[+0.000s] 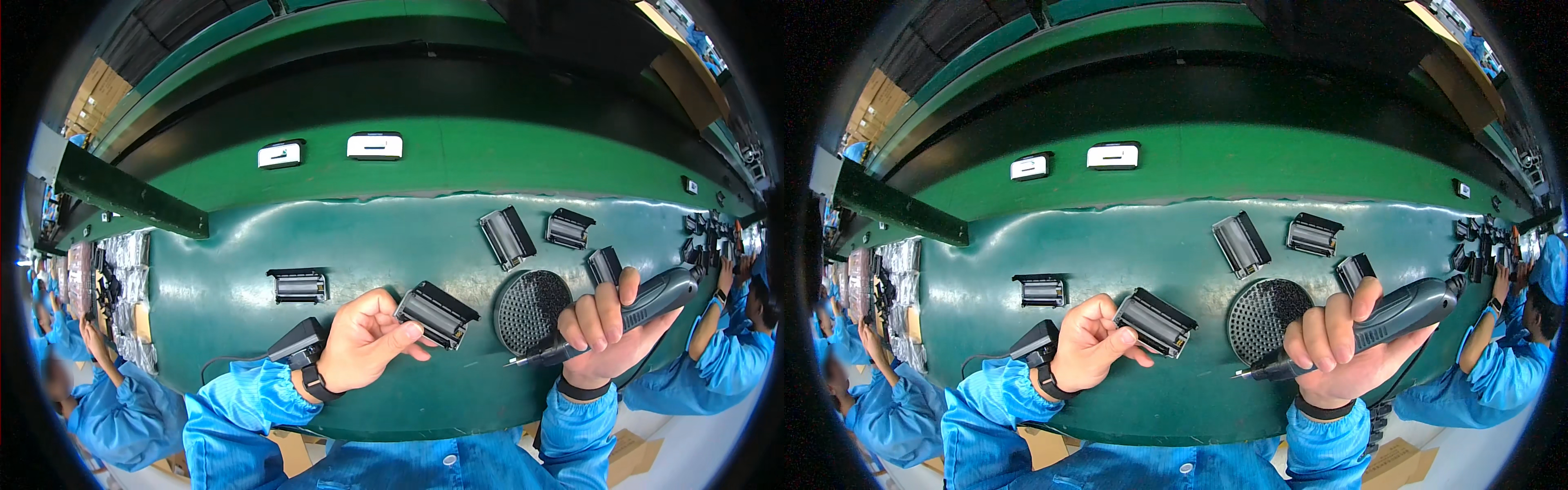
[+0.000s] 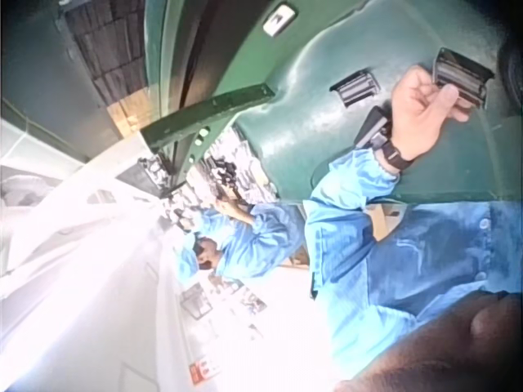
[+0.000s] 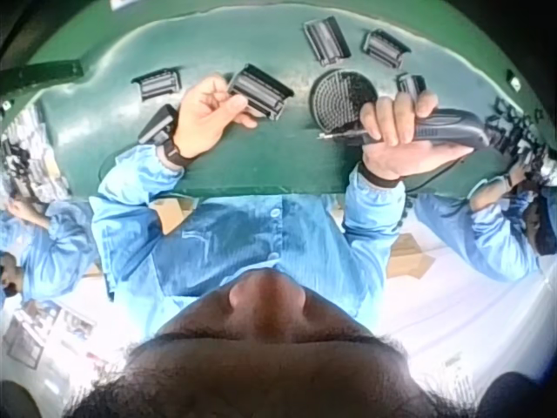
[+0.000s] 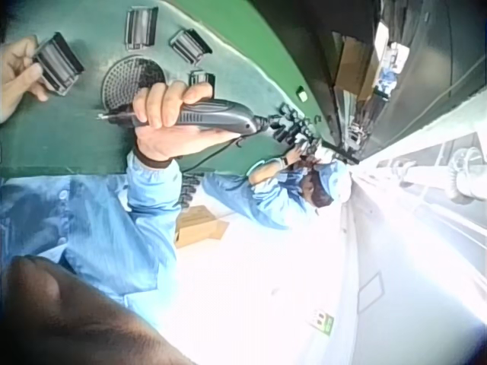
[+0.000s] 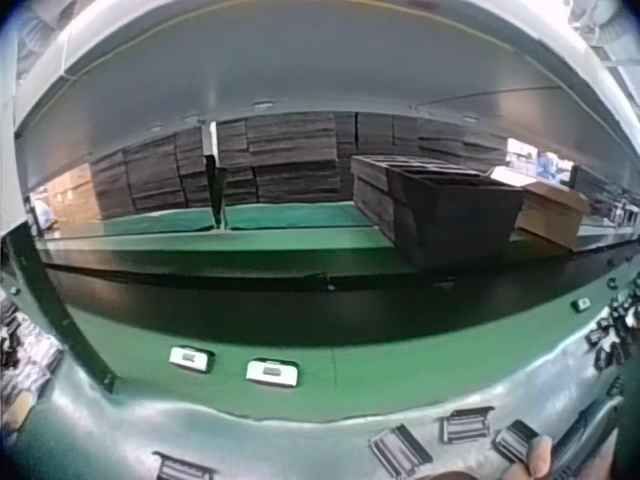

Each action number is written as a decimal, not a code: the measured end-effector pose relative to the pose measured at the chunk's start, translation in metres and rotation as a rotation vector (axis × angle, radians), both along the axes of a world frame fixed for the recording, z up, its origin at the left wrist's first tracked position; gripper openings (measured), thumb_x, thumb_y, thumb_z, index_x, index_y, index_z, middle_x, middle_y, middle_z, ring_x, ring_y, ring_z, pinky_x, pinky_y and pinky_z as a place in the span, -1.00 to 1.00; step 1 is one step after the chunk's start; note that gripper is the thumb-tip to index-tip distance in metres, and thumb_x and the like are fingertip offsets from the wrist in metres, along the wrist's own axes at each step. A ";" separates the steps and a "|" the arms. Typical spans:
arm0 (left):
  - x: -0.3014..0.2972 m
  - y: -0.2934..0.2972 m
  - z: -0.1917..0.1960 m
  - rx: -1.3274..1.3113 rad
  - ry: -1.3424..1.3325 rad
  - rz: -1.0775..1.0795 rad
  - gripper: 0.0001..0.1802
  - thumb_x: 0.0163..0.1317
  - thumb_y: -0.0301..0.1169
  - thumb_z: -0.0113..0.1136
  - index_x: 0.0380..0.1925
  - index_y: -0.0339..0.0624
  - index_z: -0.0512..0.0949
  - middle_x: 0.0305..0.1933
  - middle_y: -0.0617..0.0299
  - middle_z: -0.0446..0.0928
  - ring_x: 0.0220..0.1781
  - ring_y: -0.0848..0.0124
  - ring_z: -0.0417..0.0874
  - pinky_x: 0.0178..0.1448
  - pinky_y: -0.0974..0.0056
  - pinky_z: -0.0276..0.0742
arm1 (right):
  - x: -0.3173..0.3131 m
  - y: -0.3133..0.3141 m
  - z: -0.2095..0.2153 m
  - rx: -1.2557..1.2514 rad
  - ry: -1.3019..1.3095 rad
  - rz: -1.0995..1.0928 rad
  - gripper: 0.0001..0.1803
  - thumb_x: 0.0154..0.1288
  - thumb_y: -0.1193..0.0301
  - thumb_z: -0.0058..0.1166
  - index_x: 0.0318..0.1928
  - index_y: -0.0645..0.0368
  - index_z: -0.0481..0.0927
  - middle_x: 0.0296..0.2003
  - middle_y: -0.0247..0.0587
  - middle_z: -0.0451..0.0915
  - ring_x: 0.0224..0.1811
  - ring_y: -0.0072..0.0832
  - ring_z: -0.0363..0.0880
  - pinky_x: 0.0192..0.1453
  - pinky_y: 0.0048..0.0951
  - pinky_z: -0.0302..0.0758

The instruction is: Assembling small plastic components using an electric screwdriver.

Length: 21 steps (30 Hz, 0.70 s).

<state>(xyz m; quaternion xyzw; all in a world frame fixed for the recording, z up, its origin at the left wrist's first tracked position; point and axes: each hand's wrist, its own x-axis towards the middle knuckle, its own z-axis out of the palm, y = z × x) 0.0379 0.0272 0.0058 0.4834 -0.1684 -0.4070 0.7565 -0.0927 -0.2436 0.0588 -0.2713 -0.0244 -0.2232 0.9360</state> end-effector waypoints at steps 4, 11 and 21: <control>0.000 0.000 0.001 0.009 0.000 0.002 -0.73 0.49 -0.55 0.16 -0.29 -0.17 0.24 -0.04 -0.13 0.69 -0.03 0.17 0.80 -0.11 0.16 0.83 | 0.000 0.000 0.000 0.002 -0.011 0.005 -0.08 0.38 -0.57 -0.53 -0.05 0.09 0.37 -0.54 -0.33 0.38 -0.56 -0.47 0.30 -0.42 -0.31 0.31; 0.000 0.001 -0.001 0.017 0.011 0.005 -0.74 0.47 -0.56 0.17 -0.29 -0.18 0.25 -0.05 -0.14 0.69 -0.03 0.17 0.80 -0.10 0.16 0.83 | 0.001 0.001 0.000 0.011 0.001 0.011 -0.07 0.38 -0.57 -0.54 -0.06 0.10 0.38 -0.53 -0.34 0.37 -0.57 -0.48 0.29 -0.41 -0.30 0.31; -0.003 -0.002 0.001 0.007 -0.024 0.005 -0.76 0.47 -0.58 0.18 -0.28 -0.21 0.27 -0.05 -0.15 0.69 -0.04 0.18 0.81 -0.07 0.17 0.83 | -0.002 -0.002 0.003 -0.007 -0.010 0.005 -0.07 0.38 -0.57 -0.54 -0.06 0.10 0.38 -0.53 -0.33 0.36 -0.56 -0.47 0.30 -0.40 -0.29 0.33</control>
